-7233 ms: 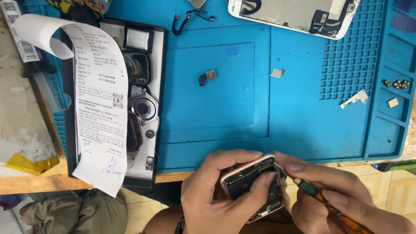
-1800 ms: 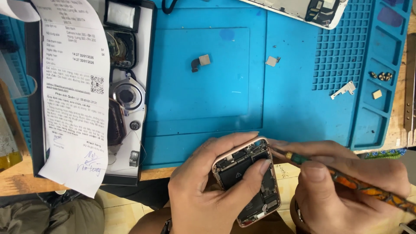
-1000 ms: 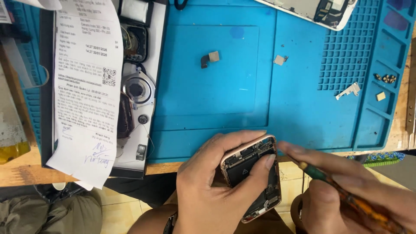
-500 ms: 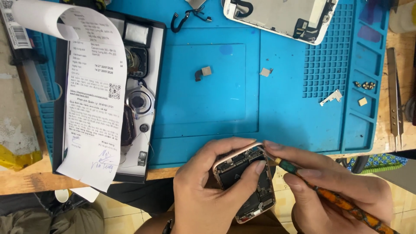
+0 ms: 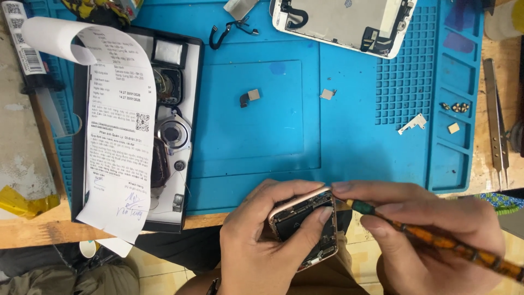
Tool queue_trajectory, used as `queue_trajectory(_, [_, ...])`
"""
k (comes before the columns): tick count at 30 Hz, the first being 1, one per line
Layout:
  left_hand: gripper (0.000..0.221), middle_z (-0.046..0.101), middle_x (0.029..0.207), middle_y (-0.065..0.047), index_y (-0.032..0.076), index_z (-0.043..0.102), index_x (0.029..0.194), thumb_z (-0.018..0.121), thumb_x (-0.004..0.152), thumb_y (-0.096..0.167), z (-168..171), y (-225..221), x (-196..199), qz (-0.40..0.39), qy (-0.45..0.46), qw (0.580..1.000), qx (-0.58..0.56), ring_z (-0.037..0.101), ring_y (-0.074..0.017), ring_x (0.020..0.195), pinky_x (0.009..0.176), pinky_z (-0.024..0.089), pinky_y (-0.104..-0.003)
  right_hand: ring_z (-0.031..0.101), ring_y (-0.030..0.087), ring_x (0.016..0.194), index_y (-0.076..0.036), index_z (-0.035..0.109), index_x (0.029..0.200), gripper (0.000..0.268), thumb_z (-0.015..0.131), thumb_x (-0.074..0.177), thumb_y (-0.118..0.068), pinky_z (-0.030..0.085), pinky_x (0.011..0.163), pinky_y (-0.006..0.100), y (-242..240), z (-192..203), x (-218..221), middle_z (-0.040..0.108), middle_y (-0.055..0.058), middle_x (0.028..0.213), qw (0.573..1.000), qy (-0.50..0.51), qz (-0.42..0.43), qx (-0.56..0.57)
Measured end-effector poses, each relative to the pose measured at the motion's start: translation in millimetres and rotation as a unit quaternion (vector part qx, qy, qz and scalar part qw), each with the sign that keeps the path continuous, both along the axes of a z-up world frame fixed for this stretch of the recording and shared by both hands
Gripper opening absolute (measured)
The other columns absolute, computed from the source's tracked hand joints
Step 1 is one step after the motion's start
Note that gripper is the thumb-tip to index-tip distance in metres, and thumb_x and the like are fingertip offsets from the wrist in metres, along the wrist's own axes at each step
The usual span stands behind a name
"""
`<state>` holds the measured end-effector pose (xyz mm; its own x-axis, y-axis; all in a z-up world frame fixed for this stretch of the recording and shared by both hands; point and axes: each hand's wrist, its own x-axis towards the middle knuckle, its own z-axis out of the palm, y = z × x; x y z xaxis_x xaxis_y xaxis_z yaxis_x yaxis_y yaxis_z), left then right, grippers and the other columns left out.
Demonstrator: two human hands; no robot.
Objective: Disassembling and repairing a smartphone on a technician's workbench using precision tools.
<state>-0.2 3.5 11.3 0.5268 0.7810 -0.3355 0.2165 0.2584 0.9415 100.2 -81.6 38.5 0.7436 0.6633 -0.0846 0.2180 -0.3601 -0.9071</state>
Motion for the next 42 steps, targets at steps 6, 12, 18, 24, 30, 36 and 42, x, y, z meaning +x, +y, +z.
queue_trajectory(6, [0.018, 0.070, 0.082, -0.004, 0.008, 0.071, 0.092, 0.074, 0.074, 0.011, 0.2, -1.3, 2.8, -0.001, -0.004, 1.000, -0.017, 0.069, -0.0110, 0.074, 0.067, 0.055, -0.019, 0.080, 0.032, 0.083, -0.006, 0.045, 0.087, 0.016, 0.058, 0.079, 0.000, 0.069, 0.066, 0.033, 5.7, 2.5, 25.5, 0.069, 0.024, 0.077, 0.990, 0.124, 0.016, 0.061])
queue_trajectory(12, [0.020, 0.069, 0.080, -0.005, 0.007, 0.071, 0.092, 0.075, 0.073, 0.009, -0.6, -1.3, 4.2, 0.012, -0.009, 0.999, -0.031, 0.068, -0.0105, 0.071, 0.064, 0.055, -0.019, 0.084, 0.021, 0.086, -0.013, 0.055, 0.092, 0.013, 0.058, 0.080, -0.009, 0.066, 0.067, 0.025, -1.1, 4.7, 46.2, 0.076, 0.016, 0.100, 0.980, 0.096, 0.175, -0.015])
queue_trajectory(18, [0.020, 0.071, 0.082, -0.007, 0.004, 0.070, 0.092, 0.074, 0.072, 0.007, -0.9, -0.2, 5.2, 0.023, -0.026, 0.999, -0.023, 0.070, -0.0117, 0.074, 0.067, 0.057, -0.019, 0.078, 0.029, 0.106, -0.015, 0.053, 0.093, 0.015, 0.056, 0.080, -0.010, 0.079, 0.088, 0.036, -3.8, 5.0, 41.7, 0.069, 0.015, 0.106, 0.985, 0.071, 0.156, -0.034])
queue_trajectory(24, [0.021, 0.071, 0.083, -0.005, 0.007, 0.071, 0.093, 0.075, 0.072, 0.010, -0.9, 2.4, 2.5, 0.023, -0.012, 0.999, -0.029, 0.070, -0.0100, 0.074, 0.066, 0.056, -0.019, 0.079, 0.033, 0.111, -0.013, 0.056, 0.101, 0.019, 0.053, 0.083, -0.006, 0.075, 0.095, 0.038, -14.4, -1.7, 45.4, 0.070, 0.020, 0.110, 0.978, 0.093, 0.186, 0.027])
queue_trajectory(30, [0.023, 0.071, 0.086, -0.004, 0.008, 0.069, 0.096, 0.074, 0.074, 0.009, -1.9, 4.3, -0.3, 0.011, -0.018, 1.000, -0.024, 0.071, -0.0113, 0.077, 0.068, 0.059, -0.021, 0.074, 0.028, 0.117, -0.018, 0.055, 0.105, 0.022, 0.051, 0.083, -0.012, 0.076, 0.092, 0.033, -20.1, -4.7, 58.7, 0.068, 0.012, 0.117, 0.966, 0.055, 0.251, -0.037])
queue_trajectory(36, [0.023, 0.071, 0.085, -0.003, 0.010, 0.069, 0.095, 0.074, 0.073, 0.011, -3.0, 5.9, -1.8, 0.006, -0.008, 1.000, -0.006, 0.070, -0.0101, 0.076, 0.068, 0.058, -0.020, 0.026, 0.039, 0.146, -0.015, 0.032, 0.136, 0.046, 0.046, 0.093, -0.025, 0.039, 0.118, 0.052, -33.4, -25.1, 105.1, 0.027, 0.017, 0.150, 0.826, 0.171, 0.535, -0.037])
queue_trajectory(42, [0.023, 0.072, 0.086, -0.002, 0.010, 0.069, 0.096, 0.074, 0.073, 0.011, -3.5, 6.5, -2.3, 0.005, -0.003, 1.000, -0.005, 0.071, -0.0098, 0.078, 0.069, 0.059, -0.019, 0.025, 0.040, 0.146, -0.019, 0.030, 0.138, 0.046, 0.046, 0.096, -0.030, 0.040, 0.117, 0.056, -29.3, -24.9, 106.2, 0.027, 0.016, 0.150, 0.818, 0.217, 0.531, -0.030])
